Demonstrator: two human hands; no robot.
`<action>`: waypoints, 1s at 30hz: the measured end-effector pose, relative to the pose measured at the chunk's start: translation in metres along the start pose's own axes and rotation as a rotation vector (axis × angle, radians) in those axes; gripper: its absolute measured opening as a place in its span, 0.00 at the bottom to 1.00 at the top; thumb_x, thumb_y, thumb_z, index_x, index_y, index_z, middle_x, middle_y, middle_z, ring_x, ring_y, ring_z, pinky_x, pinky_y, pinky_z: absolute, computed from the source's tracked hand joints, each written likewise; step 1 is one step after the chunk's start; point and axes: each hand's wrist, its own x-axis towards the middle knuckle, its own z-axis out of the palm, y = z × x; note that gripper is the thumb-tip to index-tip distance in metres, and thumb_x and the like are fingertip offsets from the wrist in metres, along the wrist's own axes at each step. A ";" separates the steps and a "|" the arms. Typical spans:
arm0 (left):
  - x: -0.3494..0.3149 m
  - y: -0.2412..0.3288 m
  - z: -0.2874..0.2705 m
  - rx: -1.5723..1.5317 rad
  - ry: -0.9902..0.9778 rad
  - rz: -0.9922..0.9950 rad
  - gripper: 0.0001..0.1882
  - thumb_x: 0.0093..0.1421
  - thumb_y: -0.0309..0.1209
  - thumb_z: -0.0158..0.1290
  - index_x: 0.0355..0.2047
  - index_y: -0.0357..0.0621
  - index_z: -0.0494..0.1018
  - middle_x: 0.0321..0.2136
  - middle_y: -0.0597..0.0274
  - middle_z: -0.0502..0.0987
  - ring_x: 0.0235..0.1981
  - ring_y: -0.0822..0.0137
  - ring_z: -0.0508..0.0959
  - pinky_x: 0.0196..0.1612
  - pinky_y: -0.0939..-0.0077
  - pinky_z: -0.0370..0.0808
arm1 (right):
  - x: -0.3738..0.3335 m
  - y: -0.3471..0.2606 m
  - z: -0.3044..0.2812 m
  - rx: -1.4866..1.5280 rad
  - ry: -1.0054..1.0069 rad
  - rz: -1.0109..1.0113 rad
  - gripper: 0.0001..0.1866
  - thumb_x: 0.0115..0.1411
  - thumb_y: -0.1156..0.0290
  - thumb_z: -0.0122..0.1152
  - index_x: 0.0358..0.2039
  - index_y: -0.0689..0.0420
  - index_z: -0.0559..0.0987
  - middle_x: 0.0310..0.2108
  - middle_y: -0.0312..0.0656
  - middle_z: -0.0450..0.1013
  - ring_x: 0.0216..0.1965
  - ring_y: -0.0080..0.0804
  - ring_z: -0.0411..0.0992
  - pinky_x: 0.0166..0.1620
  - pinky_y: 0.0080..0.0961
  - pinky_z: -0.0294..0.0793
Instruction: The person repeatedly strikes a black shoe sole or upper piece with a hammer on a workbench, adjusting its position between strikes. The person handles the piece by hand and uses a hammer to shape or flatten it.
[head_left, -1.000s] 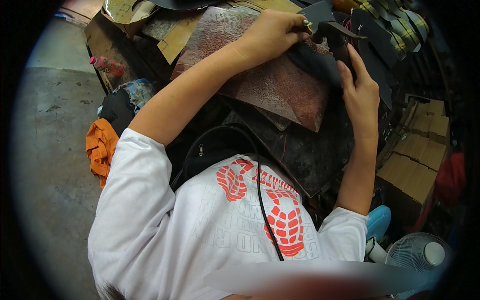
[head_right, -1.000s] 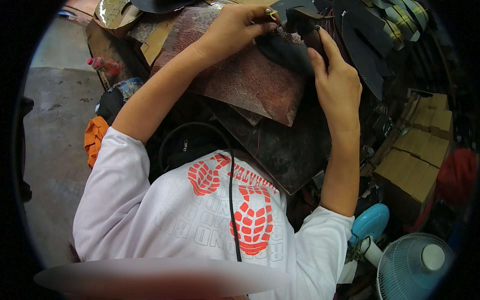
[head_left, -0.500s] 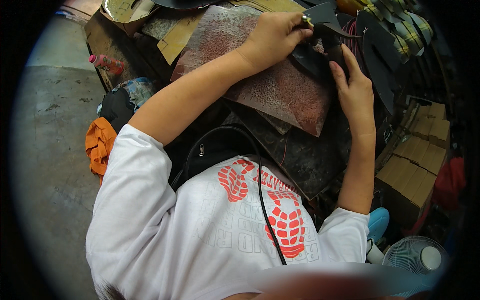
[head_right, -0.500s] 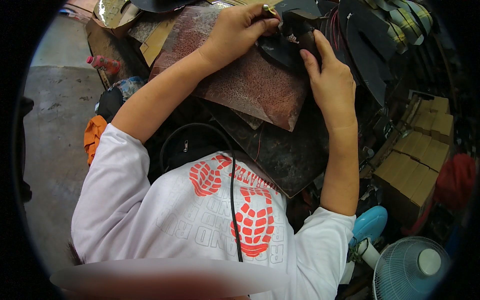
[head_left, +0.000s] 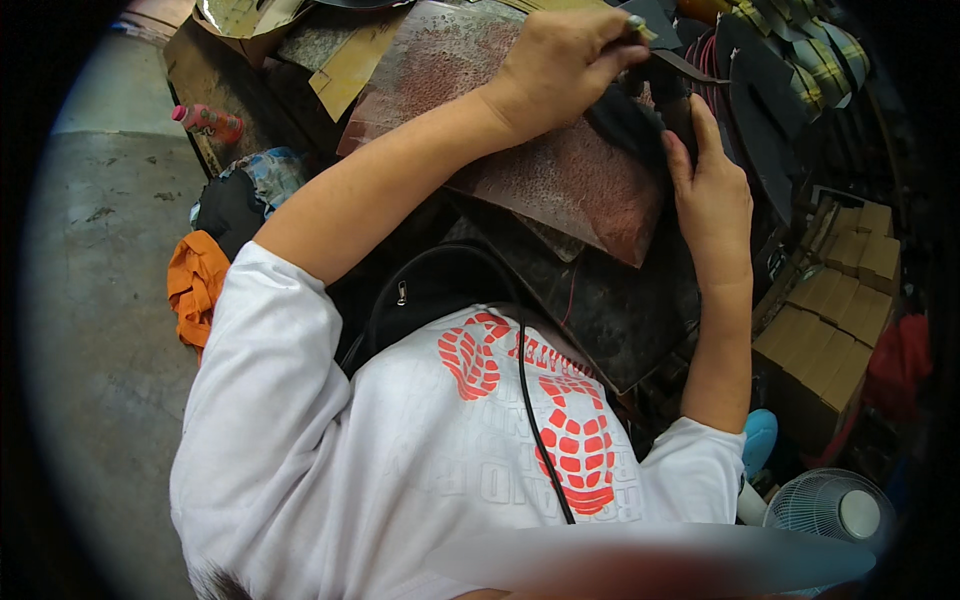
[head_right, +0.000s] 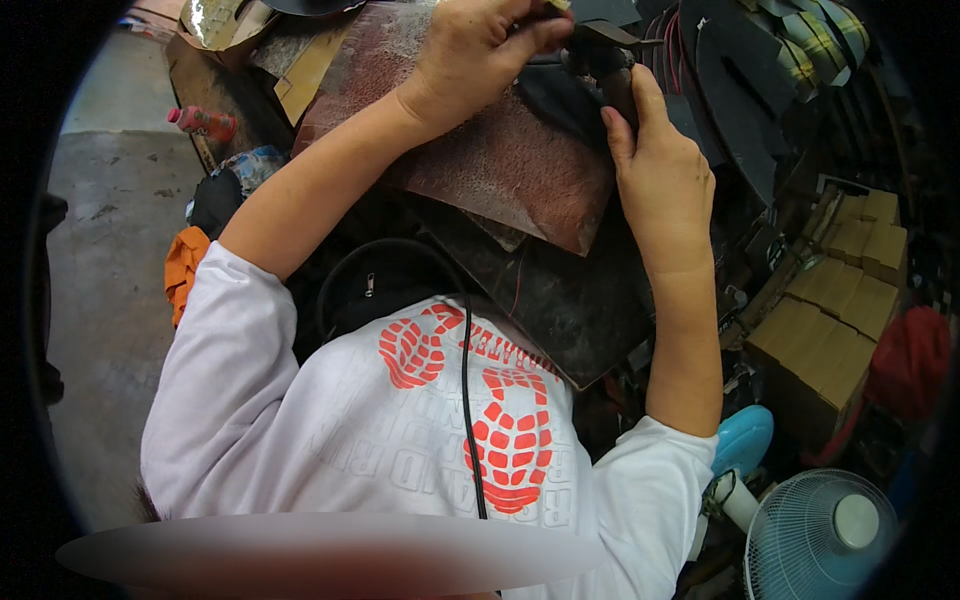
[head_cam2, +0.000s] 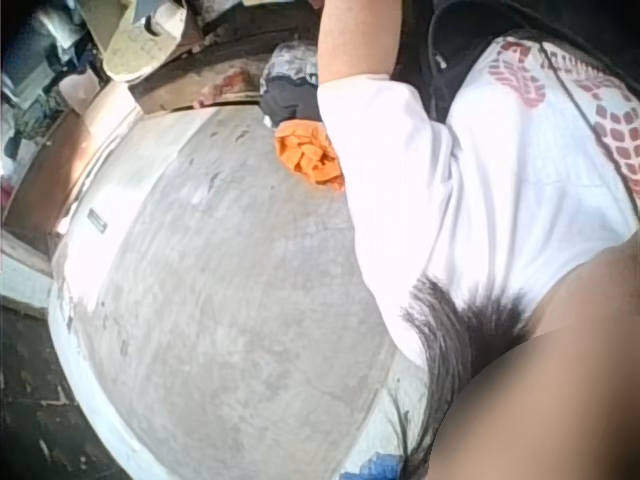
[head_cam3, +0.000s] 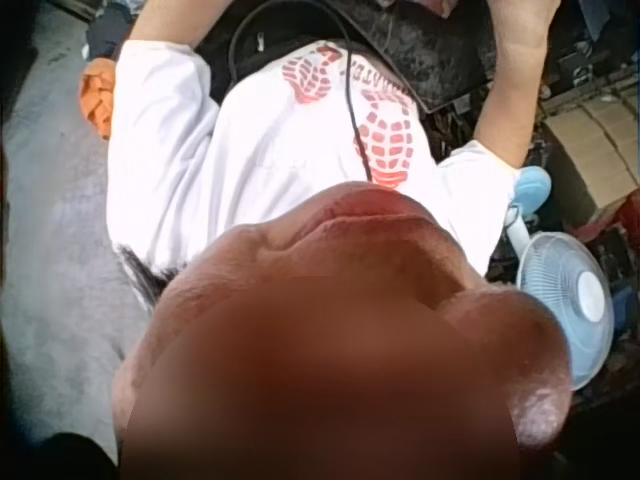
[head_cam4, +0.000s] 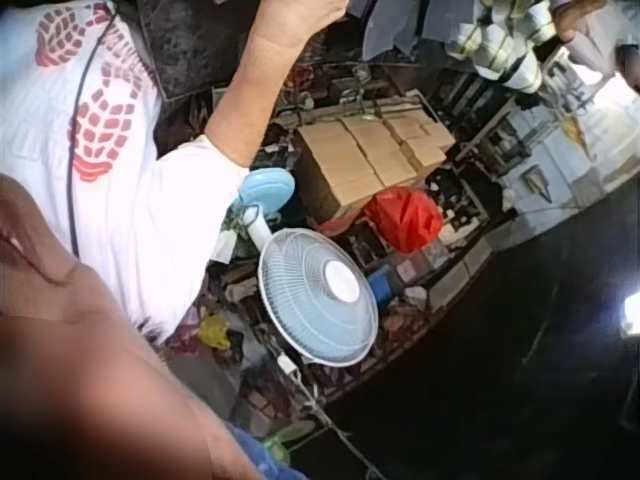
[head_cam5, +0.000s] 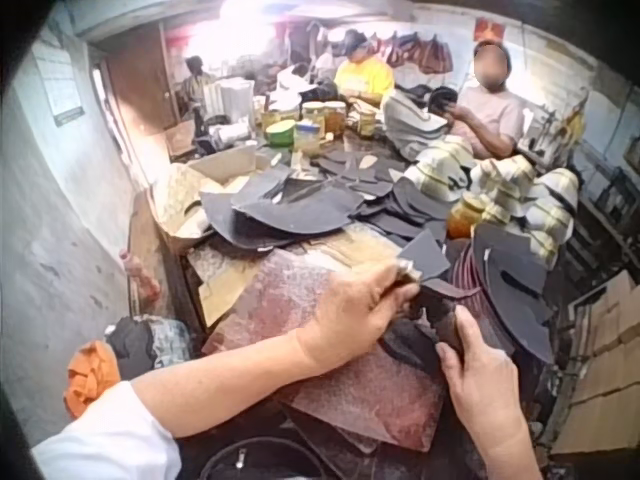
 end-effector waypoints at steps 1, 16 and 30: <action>0.001 0.001 -0.002 -0.022 0.021 -0.017 0.09 0.58 0.31 0.61 0.36 0.40 0.79 0.27 0.50 0.80 0.30 0.51 0.82 0.34 0.64 0.77 | -0.001 -0.001 0.002 -0.046 0.033 -0.056 0.26 0.69 0.49 0.52 0.64 0.43 0.68 0.36 0.56 0.80 0.42 0.59 0.78 0.42 0.47 0.77; 0.015 -0.026 -0.023 -0.713 -0.144 -0.821 0.07 0.66 0.30 0.55 0.40 0.40 0.76 0.33 0.69 0.79 0.30 0.78 0.76 0.32 0.82 0.73 | -0.030 0.013 -0.027 0.284 0.033 0.148 0.25 0.67 0.54 0.59 0.62 0.47 0.73 0.27 0.46 0.78 0.29 0.36 0.79 0.37 0.31 0.76; 0.039 -0.025 -0.015 -0.408 -0.375 -0.728 0.07 0.62 0.30 0.59 0.40 0.43 0.79 0.30 0.66 0.79 0.26 0.74 0.75 0.31 0.78 0.72 | -0.050 0.025 -0.006 0.199 0.164 0.051 0.26 0.67 0.54 0.58 0.63 0.47 0.71 0.39 0.53 0.81 0.42 0.49 0.81 0.44 0.37 0.77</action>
